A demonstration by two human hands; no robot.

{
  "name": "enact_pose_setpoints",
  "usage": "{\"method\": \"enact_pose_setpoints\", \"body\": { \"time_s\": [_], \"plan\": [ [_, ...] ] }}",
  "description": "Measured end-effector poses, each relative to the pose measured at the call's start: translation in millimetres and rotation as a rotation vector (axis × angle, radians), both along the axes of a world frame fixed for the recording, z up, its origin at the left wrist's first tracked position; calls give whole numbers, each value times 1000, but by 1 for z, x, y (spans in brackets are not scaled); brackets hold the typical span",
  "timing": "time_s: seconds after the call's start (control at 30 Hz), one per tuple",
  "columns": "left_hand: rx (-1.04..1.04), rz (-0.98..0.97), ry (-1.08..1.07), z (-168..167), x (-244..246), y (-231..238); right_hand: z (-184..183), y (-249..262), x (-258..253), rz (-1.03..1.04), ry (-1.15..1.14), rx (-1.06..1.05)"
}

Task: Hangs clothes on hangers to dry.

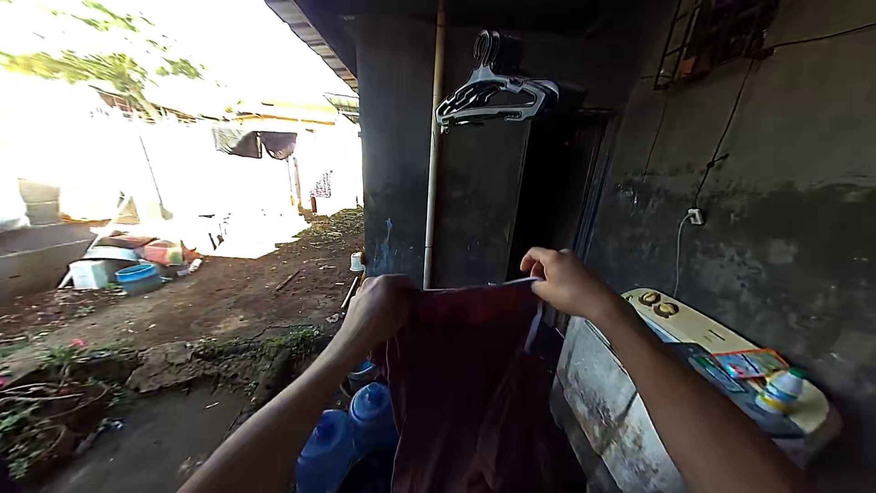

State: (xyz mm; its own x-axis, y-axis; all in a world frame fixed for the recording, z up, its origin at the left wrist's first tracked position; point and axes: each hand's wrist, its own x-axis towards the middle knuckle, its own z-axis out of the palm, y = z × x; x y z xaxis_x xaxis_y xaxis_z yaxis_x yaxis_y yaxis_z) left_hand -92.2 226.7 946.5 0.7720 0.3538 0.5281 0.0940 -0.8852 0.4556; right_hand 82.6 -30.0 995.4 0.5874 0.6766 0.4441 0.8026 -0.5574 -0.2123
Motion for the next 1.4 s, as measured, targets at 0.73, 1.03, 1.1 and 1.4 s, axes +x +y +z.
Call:
{"method": "enact_pose_setpoints", "body": {
  "time_s": [0.73,1.03,1.1,1.4],
  "plan": [
    [-373,-310,-9,-82,-166,52,226,113,57,-555,-590,345],
    [-581,138,-254,-129,-234,115,200,167,64,-146,-249,847],
    [-620,214,-324,-134,-239,124,163,183,66,52,25,990],
    [-775,116,-300,-100,-229,92,-141,209,-72,746,1372,1090]
  ]
}}
